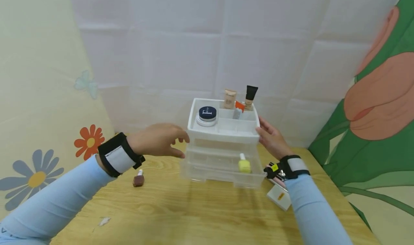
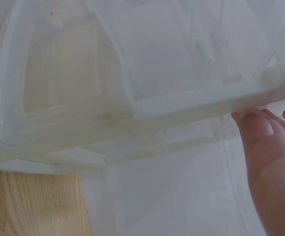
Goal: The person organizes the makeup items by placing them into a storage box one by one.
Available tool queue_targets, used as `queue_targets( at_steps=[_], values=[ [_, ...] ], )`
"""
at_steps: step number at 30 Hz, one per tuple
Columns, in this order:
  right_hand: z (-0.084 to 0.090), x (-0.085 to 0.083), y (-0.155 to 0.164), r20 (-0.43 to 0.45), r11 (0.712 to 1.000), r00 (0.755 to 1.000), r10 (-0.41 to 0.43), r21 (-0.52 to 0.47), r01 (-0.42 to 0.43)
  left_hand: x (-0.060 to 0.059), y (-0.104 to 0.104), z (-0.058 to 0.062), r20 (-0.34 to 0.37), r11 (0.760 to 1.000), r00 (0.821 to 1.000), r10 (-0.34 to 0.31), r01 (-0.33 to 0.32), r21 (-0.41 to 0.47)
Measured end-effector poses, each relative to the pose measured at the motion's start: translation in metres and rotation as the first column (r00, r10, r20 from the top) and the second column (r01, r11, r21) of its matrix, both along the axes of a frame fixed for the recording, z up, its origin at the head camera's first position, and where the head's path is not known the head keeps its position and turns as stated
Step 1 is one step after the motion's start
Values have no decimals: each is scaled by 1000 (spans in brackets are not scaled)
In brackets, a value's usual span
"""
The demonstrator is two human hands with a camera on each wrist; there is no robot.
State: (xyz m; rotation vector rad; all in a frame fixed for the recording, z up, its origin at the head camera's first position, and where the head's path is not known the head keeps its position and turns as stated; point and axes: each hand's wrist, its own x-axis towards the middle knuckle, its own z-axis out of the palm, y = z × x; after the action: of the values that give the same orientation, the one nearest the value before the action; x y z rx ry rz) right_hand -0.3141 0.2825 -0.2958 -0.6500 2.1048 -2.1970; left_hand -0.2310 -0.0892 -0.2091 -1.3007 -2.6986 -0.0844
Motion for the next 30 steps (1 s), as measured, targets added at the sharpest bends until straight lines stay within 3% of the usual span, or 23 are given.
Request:
queue_targets(
  at_steps=[5, 10, 20, 30],
  values=[
    [-1, 1, 2, 9, 1000, 1000, -24, 20, 24, 1, -20, -15, 31, 998, 998, 63, -64, 10],
    [-2, 0, 2, 15, 999, 999, -34, 37, 33, -4, -44, -46, 92, 989, 985, 146, -147, -1],
    [-2, -1, 1, 28, 999, 999, -33, 28, 32, -12, -79, -101, 248, 962, 936, 252, -269, 39],
    [3, 3, -1, 26, 999, 999, -27, 19, 27, -23, -101, -134, 264, 937, 905, 333, -350, 17]
  ],
)
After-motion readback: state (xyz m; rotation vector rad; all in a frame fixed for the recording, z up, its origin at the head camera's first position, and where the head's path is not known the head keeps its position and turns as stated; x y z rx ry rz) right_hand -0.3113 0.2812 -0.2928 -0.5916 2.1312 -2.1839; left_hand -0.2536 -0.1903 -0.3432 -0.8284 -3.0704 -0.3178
